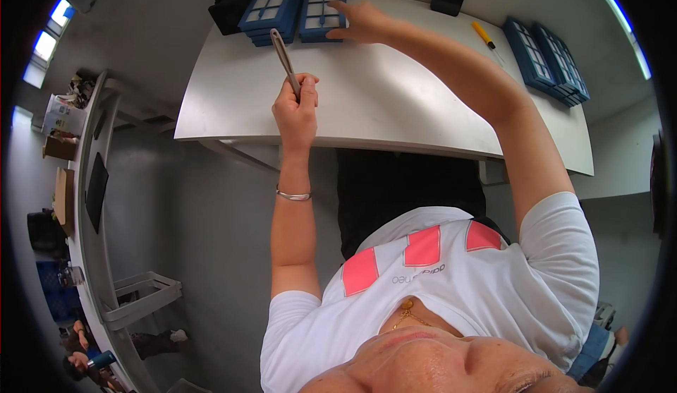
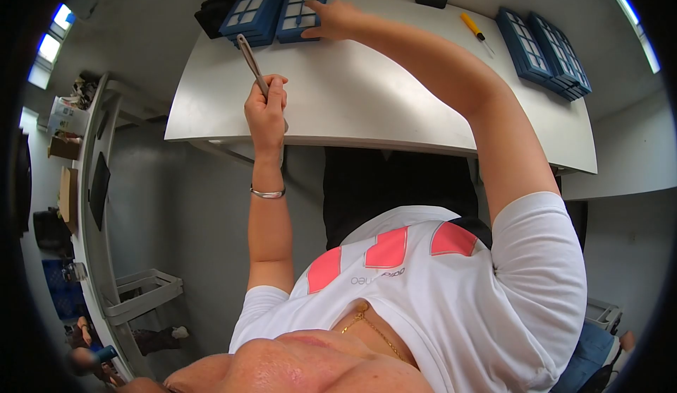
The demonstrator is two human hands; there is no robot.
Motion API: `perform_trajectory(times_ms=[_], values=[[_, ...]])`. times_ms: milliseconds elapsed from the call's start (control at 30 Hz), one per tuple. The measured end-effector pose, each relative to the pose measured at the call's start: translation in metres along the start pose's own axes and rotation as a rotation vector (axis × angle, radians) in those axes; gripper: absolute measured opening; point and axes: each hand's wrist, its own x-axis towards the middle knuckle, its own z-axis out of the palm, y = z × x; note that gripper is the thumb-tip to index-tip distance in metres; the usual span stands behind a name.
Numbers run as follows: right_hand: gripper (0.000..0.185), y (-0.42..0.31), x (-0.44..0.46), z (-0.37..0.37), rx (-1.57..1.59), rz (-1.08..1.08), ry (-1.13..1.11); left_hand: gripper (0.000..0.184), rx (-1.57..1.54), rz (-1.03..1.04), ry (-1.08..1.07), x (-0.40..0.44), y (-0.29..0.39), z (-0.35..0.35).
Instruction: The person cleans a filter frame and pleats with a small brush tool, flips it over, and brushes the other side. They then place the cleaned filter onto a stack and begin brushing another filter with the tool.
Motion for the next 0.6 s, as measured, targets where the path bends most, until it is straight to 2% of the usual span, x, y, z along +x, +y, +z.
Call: perform_trajectory(times_ms=[67,267,600], values=[[0.076,0.003,0.0,0.012,-0.075,-0.054,0.029,0.023,-0.004,0.0,0.002,-0.001,0.0,0.0],[0.063,-0.006,-0.002,0.018,-0.072,-0.034,0.118,0.023,-0.009,0.0,0.004,-0.001,0.002,0.0],[0.072,0.0,0.0,0.015,-0.051,-0.082,0.078,0.022,0.018,-0.001,0.011,-0.001,0.003,0.001]])
